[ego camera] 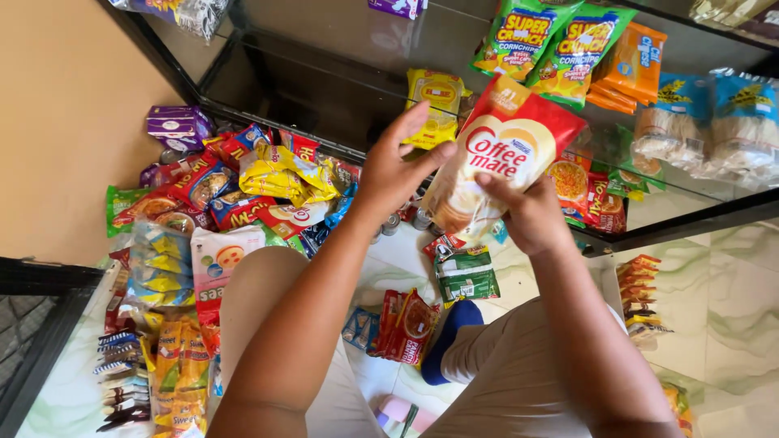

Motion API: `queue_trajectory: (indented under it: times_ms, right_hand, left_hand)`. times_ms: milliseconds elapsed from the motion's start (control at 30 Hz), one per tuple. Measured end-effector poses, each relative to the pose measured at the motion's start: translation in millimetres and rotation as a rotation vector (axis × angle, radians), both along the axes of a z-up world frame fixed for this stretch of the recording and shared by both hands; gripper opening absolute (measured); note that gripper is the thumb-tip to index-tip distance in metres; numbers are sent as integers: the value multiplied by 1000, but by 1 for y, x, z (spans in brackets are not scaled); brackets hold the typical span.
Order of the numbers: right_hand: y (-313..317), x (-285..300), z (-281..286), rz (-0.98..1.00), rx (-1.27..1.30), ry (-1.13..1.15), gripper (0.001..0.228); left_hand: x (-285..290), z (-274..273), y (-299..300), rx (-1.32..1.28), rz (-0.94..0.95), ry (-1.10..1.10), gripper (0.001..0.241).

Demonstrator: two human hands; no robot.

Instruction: Organizing and stocking various snack and drink packets on retail glass shelves.

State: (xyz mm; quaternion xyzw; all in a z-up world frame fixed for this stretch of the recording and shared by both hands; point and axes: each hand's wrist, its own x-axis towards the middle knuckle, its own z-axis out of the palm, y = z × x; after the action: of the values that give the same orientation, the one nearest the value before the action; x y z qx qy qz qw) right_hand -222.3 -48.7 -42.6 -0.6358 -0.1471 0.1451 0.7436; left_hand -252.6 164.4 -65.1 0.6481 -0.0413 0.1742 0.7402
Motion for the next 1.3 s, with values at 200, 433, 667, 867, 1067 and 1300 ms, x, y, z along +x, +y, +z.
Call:
queue_trajectory:
  times_ms: [200,433,667,867,1067,1300]
  right_hand:
    - [-6,-3,15,210,135,115,41]
    - [-16,11,-5,90,104,135,26]
    - [-16,12,-10,37,149,64,18]
    - [-10,5,7,70,100,101,22]
    - [-16,9,-11,9,33,-48,19]
    - [-12,8,-6,-5,85,33,20]
  left_hand:
    - [-6,4,-10,26,-148,41,53]
    - [-2,-9,-18,-47,-58,35,24]
    - [-16,21,-18,-10,-130,-20,28]
    - [-14,11,-19,-4,-63,34,24]
    - [-13,11,-18,236,85,127,27]
    - [-12,9,-20,133,-117,67,32]
